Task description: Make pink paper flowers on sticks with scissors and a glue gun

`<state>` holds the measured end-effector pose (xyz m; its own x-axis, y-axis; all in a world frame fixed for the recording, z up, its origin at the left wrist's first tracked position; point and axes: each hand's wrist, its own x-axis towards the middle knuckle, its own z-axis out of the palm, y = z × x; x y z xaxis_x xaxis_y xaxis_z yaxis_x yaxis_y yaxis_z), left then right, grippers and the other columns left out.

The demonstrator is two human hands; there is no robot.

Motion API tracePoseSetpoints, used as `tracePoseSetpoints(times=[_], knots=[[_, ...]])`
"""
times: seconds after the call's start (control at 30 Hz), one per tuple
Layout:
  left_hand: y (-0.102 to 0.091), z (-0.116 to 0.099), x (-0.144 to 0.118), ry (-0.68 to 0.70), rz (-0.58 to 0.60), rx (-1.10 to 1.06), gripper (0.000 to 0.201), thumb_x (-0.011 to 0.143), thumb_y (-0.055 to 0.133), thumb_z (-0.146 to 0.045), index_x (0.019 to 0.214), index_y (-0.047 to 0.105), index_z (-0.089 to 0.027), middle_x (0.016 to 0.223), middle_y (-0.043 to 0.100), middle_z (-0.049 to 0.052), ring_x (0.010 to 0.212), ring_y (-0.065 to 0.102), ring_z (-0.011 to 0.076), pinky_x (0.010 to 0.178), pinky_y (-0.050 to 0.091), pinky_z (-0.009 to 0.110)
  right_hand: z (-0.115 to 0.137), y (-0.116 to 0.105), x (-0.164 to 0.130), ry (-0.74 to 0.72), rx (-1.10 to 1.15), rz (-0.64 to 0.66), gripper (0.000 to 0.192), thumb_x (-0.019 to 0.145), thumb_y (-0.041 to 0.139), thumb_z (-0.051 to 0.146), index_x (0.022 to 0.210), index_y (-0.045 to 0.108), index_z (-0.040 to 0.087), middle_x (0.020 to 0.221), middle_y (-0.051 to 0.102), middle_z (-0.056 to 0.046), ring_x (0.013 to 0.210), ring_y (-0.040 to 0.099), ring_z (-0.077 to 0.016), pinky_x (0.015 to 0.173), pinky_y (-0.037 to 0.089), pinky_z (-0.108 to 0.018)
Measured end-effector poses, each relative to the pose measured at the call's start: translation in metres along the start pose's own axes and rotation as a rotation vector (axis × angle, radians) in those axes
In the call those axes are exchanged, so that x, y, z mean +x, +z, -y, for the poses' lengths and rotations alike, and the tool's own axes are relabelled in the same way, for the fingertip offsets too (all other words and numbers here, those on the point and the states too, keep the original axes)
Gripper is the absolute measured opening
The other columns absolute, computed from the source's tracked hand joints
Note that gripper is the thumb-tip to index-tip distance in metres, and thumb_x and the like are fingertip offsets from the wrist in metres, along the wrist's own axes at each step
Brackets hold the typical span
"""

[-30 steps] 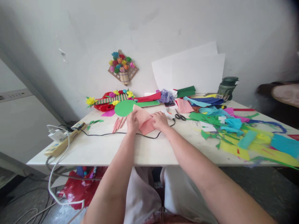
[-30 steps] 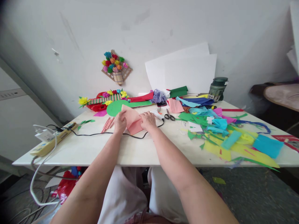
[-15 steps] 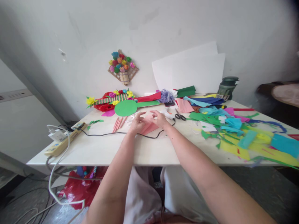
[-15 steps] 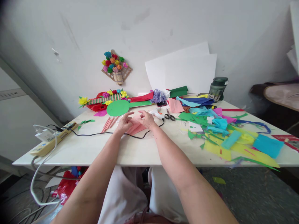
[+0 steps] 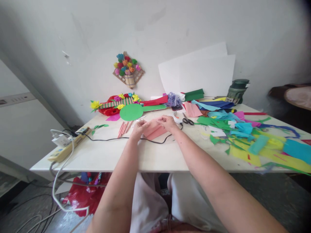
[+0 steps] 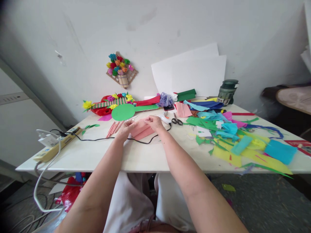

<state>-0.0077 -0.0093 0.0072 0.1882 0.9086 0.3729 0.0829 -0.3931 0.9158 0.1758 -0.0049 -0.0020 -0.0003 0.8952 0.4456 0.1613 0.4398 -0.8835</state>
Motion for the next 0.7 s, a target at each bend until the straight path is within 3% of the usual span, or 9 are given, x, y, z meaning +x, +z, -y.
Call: tracePoseSetpoints(times=[0.1,0.33,0.47,0.6,0.7], knots=[[-0.001,0.003,0.002,-0.025,-0.054,-0.142,0.033,0.056,0.073,-0.041,0.065,0.054,-0.015,0.055,0.05,-0.003,0.049,0.043,0.007,0.047,0.031,0.02,0.005,-0.001,-0.002,0.025,0.067,0.032,0.023,0.062,0.063,0.037,0.073,0.063,0.016,0.064,0.061,0.001,0.053,0.051,-0.0109,0.041,0.039,-0.02],[0.001,0.004,0.006,-0.063,-0.243,-0.302,0.04,0.046,0.078,-0.039,0.065,0.052,-0.015,0.056,0.055,-0.003,0.05,0.051,0.009,0.05,0.037,0.022,0.014,-0.005,-0.003,0.069,0.113,0.013,0.023,0.061,0.064,0.033,0.074,0.065,0.015,0.068,0.062,0.0,0.045,0.044,-0.0069,0.042,0.041,-0.022],[0.003,0.004,0.005,-0.016,-0.245,-0.271,0.04,0.048,0.078,-0.04,0.065,0.052,-0.015,0.056,0.055,-0.003,0.05,0.051,0.0085,0.05,0.037,0.022,0.014,-0.006,-0.004,0.066,0.121,-0.018,0.021,0.061,0.065,0.036,0.066,0.063,0.015,0.061,0.058,0.002,0.046,0.042,-0.0067,0.039,0.036,-0.019],[0.003,0.004,0.006,-0.003,-0.236,-0.257,0.039,0.049,0.077,-0.041,0.065,0.054,-0.015,0.055,0.055,-0.003,0.049,0.05,0.0074,0.05,0.037,0.02,0.012,-0.006,-0.004,0.045,0.148,0.03,0.027,0.063,0.065,0.04,0.055,0.056,0.016,0.054,0.054,0.003,0.048,0.046,-0.0085,0.036,0.033,-0.018],[-0.004,0.003,0.008,-0.018,-0.353,-0.205,0.038,0.06,0.068,-0.05,0.07,0.056,-0.016,0.056,0.058,-0.001,0.051,0.053,0.01,0.053,0.042,0.022,0.011,-0.006,-0.003,0.092,0.249,0.023,0.025,0.063,0.065,0.04,0.061,0.058,0.016,0.06,0.059,0.0,0.057,0.056,-0.0127,0.037,0.04,-0.019]])
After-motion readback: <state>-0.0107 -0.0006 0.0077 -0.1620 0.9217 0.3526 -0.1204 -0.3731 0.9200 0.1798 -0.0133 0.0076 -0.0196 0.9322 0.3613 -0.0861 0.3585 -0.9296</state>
